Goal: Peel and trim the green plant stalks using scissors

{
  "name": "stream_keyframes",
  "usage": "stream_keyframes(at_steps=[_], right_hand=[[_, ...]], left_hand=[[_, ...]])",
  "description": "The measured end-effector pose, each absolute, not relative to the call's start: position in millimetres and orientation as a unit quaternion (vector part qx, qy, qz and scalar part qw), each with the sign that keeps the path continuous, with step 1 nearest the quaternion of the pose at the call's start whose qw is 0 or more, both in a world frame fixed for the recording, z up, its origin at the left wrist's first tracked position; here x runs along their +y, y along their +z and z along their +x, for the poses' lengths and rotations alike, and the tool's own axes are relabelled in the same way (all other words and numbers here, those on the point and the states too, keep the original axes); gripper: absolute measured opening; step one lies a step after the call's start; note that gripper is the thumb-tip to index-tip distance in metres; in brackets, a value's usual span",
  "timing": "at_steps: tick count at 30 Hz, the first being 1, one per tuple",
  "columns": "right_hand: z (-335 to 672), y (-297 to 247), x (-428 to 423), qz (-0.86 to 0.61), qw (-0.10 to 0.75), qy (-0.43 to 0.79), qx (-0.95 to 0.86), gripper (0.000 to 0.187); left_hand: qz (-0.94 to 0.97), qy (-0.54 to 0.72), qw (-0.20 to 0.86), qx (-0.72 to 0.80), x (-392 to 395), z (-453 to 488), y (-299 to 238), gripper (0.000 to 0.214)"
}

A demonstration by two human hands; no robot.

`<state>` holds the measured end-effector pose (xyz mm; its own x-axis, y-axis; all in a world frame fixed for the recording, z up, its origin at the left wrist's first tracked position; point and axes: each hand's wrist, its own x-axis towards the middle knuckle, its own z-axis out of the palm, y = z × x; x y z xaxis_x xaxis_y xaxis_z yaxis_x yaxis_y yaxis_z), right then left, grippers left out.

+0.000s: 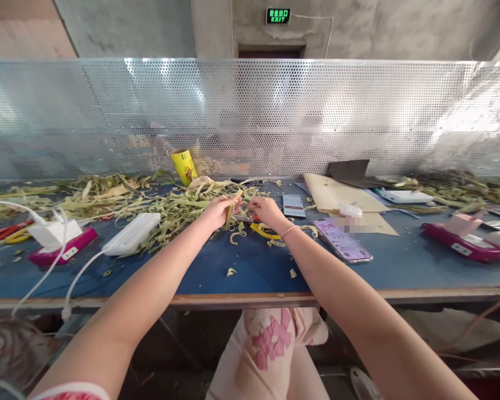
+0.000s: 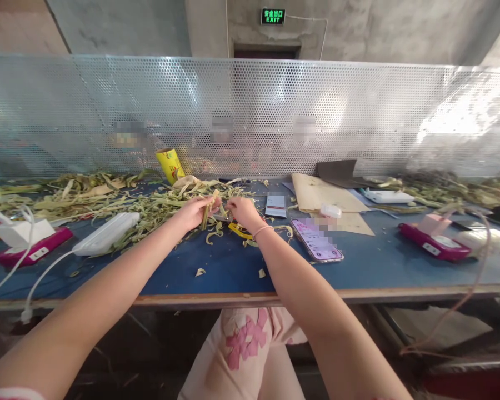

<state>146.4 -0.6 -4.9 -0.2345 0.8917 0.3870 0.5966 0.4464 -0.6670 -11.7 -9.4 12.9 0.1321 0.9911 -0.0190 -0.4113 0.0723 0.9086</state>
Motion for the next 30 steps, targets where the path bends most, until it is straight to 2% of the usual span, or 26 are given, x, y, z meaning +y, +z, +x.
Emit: stream_keyframes(at_steps=[4,6,10,19,26,30], right_hand=[[144.4,1.2,-1.5,-0.437,0.511,0.37,-0.641,0.013],[143.2,7.3,-4.7,-0.382,0.568,0.41,-0.603,0.011],[141.7,18.1,-13.5,-0.266,0.653,0.45,-0.548,0.017],[142.3,20.6,-18.5,-0.241,0.662,0.491,-0.512,0.019],[147.3,14.1,-6.5,-0.301,0.697,0.407,-0.509,0.019],[152.8,10.4,-0.3,-0.323,0.687,0.425,-0.493,0.024]], left_hand=[[0.431,0.534,0.643,0.339,-8.6,-12.5,11.3,0.006],[0.457,0.517,0.649,0.322,-10.8,-11.6,11.9,0.002],[0.51,0.49,0.66,0.254,-18.9,-8.3,16.4,0.008],[0.523,0.513,0.638,0.239,-25.8,-9.1,23.8,0.013],[0.5,0.557,0.626,0.218,-19.2,-20.8,30.1,0.014],[0.483,0.571,0.62,0.236,-16.5,-24.0,29.7,0.014]])
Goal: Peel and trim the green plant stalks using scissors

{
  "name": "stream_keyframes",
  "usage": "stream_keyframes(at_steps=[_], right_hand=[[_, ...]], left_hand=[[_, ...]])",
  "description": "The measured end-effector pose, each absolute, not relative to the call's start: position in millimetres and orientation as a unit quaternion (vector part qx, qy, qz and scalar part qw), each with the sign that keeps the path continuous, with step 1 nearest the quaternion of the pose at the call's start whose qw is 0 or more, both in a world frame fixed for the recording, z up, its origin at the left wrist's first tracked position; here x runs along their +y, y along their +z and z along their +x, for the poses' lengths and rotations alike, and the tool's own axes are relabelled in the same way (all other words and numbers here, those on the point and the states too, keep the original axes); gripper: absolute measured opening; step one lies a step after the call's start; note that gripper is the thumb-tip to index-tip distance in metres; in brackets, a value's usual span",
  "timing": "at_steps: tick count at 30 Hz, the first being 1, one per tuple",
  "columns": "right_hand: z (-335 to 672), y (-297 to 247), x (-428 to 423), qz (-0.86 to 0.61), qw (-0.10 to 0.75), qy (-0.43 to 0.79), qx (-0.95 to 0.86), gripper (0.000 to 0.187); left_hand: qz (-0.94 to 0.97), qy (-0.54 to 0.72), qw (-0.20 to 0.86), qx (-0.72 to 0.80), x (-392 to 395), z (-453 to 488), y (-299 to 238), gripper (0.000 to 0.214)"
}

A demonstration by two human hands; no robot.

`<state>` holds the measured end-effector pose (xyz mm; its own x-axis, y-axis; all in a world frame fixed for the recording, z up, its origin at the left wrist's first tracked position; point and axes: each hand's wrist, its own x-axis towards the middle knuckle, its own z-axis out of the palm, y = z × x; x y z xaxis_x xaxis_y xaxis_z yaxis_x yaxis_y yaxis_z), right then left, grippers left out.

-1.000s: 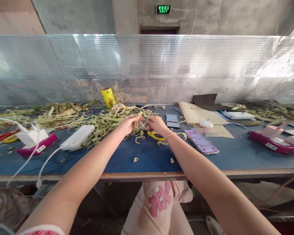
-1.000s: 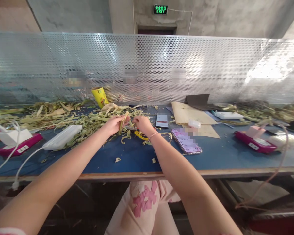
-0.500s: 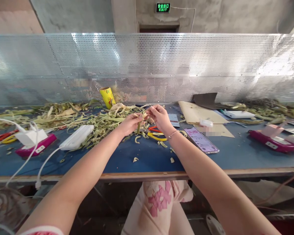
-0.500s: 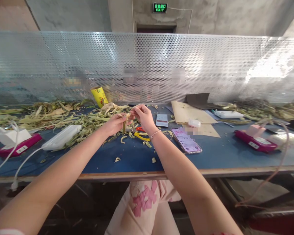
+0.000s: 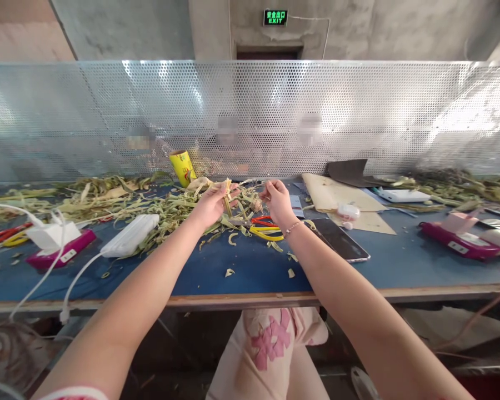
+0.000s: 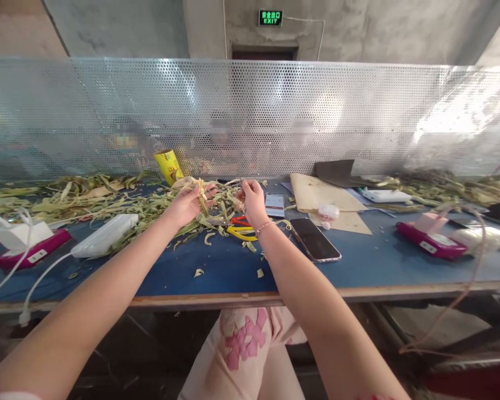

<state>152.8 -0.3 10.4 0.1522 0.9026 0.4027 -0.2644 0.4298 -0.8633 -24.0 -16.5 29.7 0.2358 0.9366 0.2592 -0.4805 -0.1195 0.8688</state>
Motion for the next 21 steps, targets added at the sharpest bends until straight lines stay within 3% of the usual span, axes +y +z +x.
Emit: stream_keyframes(at_steps=[6,15,21], right_hand=[[158.6,6.2,6.4,-0.39,0.662,0.396,-0.503,0.019],[165.3,-3.5,5.4,-0.49,0.389,0.225,-0.747,0.02],[169.0,-1.8,2.5,-0.544,0.341,0.203,-0.74,0.026]], left_hand=[[0.411,0.638,0.597,0.262,-7.5,-29.7,26.4,0.01],[0.347,0.693,0.558,0.298,-5.5,-37.7,35.0,0.006],[0.332,0.697,0.559,0.304,-1.8,-41.7,32.4,0.008]])
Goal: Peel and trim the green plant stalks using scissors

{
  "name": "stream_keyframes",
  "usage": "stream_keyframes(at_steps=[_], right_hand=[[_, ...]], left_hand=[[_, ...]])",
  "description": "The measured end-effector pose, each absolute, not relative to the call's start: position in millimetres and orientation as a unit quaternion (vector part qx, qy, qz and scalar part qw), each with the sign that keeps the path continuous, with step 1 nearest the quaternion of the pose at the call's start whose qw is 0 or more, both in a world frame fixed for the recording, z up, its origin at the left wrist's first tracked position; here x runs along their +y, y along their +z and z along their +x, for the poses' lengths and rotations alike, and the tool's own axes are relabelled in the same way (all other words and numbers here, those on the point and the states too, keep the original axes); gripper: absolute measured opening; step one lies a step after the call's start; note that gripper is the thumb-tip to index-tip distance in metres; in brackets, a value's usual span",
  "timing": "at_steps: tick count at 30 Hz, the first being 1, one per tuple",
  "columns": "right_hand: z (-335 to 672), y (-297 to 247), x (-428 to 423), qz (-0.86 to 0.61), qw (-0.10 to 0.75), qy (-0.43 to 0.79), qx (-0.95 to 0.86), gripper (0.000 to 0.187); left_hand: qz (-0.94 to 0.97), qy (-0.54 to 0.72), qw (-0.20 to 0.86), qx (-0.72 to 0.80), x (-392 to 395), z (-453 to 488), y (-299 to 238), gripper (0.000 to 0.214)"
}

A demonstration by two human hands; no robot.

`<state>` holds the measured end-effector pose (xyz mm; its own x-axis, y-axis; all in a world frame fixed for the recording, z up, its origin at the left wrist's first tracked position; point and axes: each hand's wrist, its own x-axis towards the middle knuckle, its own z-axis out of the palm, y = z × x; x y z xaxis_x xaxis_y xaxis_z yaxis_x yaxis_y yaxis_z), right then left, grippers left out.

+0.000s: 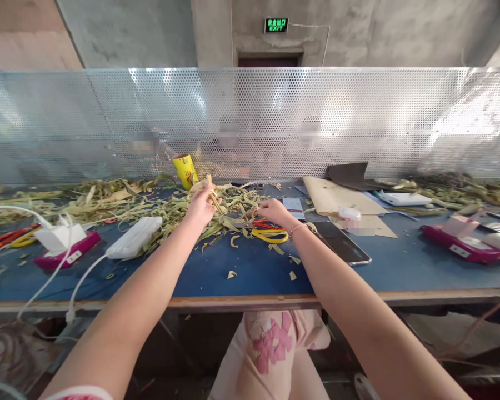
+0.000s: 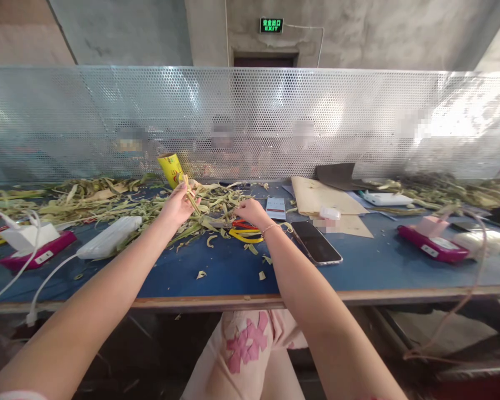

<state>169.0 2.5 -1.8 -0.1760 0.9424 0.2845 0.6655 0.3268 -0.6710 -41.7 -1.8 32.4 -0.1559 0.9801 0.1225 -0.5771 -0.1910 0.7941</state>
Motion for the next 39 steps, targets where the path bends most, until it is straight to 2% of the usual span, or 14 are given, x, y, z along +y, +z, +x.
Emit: stream_keyframes(at_steps=[5,8,9,14,20,33,39], right_hand=[[163.0,-2.6,0.9,-0.547,0.408,0.15,-0.716,0.013],[152.2,-1.5,-5.2,-0.485,0.448,0.107,-0.744,0.029],[148.1,-1.0,-7.7,-0.456,0.456,0.089,-0.759,0.029],[132.6,-0.3,-16.5,-0.381,0.423,0.088,-0.817,0.019],[132.6,2.3,-18.7,-0.398,0.369,0.105,-0.834,0.01],[141.3,10.3,-28.4,-0.46,0.235,-0.131,-0.846,0.028],[141.7,9.4,-27.3,-0.458,0.249,-0.117,-0.845,0.026]], left_hand=[[0.334,0.684,0.554,0.338,-1.7,-36.4,27.8,0.014],[0.356,0.648,0.578,0.346,-6.5,-25.4,23.0,0.017],[0.369,0.634,0.587,0.343,-8.7,-21.1,21.2,0.015],[0.403,0.604,0.609,0.321,-19.0,-3.7,14.5,0.013],[0.432,0.562,0.621,0.336,-20.5,-2.6,12.2,0.013],[0.437,0.521,0.632,0.371,-20.7,-6.6,24.5,0.01],[0.424,0.506,0.648,0.38,-21.1,-8.3,25.1,0.002]])
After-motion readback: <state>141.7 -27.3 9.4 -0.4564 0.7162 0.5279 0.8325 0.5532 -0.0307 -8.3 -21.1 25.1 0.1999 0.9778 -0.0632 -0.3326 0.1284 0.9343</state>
